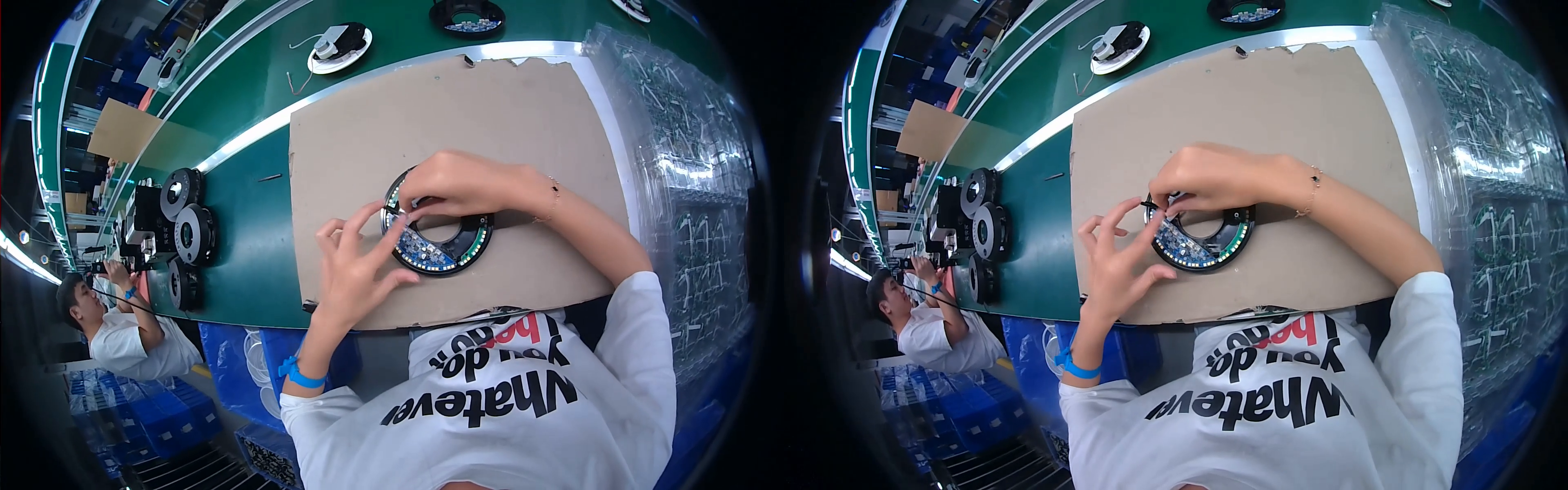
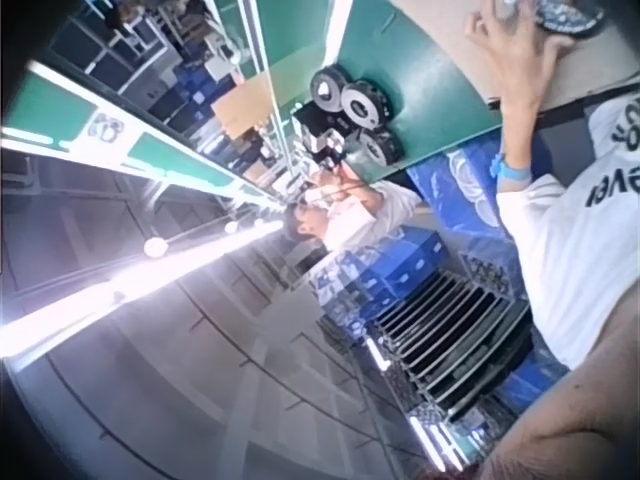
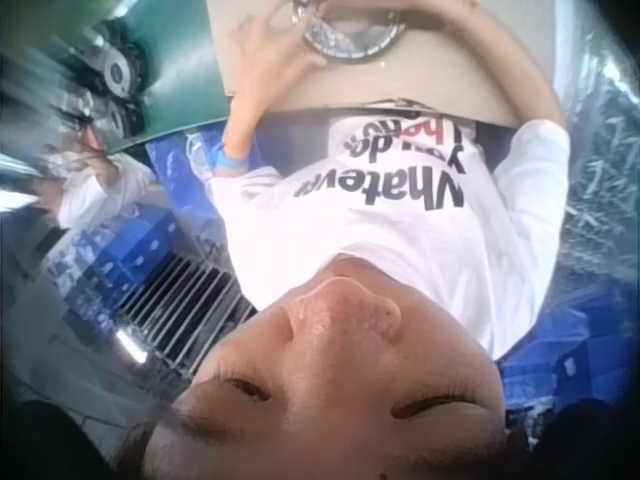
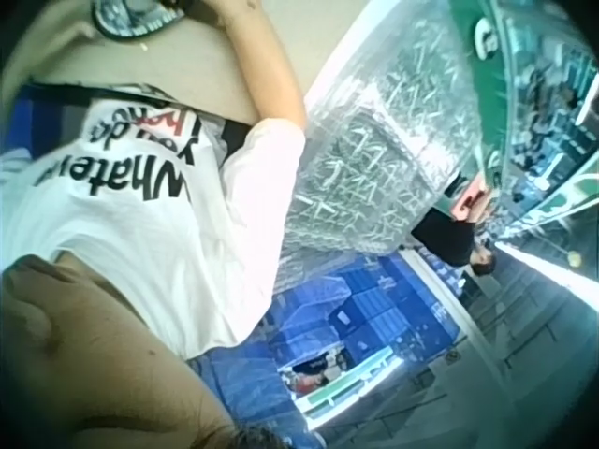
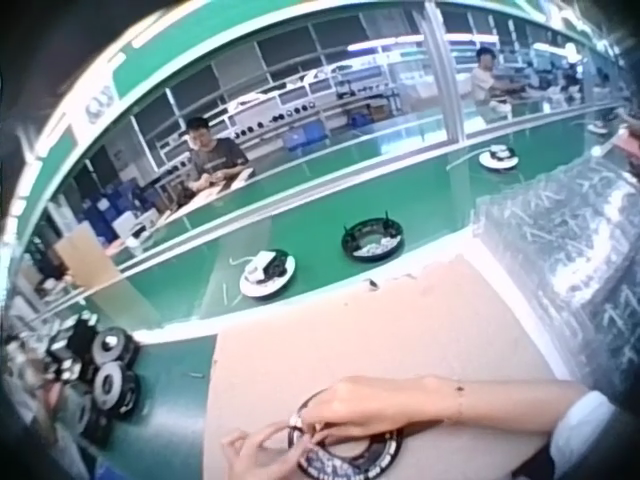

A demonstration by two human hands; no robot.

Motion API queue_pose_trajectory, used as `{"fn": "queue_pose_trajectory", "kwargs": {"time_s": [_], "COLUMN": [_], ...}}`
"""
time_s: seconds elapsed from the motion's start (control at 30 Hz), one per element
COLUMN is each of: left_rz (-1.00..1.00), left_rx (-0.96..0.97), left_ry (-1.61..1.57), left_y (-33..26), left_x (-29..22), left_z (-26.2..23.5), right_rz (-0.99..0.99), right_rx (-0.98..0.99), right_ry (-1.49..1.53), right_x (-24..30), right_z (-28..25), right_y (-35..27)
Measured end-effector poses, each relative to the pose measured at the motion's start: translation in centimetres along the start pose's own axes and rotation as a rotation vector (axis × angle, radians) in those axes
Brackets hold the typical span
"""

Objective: The person assembles a circular LED light fixture by hand, installing circuit boards and covers into the fixture.

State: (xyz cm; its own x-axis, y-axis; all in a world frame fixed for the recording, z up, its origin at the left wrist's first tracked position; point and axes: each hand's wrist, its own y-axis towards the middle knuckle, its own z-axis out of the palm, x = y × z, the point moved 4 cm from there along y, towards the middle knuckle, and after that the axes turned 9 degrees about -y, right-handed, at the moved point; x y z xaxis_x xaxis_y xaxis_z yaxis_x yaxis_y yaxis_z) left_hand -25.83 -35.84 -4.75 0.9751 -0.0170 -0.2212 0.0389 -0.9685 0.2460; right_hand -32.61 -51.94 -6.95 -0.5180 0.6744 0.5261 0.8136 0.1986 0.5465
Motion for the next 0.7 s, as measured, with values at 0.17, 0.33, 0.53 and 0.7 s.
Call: {"fn": "queue_pose_trajectory", "kwargs": {"time_s": [0.17,0.33,0.53,0.7], "left_rz": [-0.075,-0.19,-0.145,-0.21], "left_rx": [-0.196,0.008,-0.057,-0.162], "left_ry": [-0.204,-0.649,-0.646,-0.636], "left_y": [0.5,2.1,1.7,1.8], "left_x": [0.7,1.3,3.9,3.2], "left_z": [-0.3,1.1,1.5,1.2], "right_rz": [0.096,0.361,0.795,0.867], "right_rx": [-0.097,-0.082,0.308,0.274], "right_ry": [-0.043,-0.229,-0.114,0.033], "right_x": [0.7,-1.9,-1.9,-1.9], "right_z": [-3.7,-6.2,-5.5,-2.9], "right_y": [-0.1,-2.4,-4.9,-4.6]}}
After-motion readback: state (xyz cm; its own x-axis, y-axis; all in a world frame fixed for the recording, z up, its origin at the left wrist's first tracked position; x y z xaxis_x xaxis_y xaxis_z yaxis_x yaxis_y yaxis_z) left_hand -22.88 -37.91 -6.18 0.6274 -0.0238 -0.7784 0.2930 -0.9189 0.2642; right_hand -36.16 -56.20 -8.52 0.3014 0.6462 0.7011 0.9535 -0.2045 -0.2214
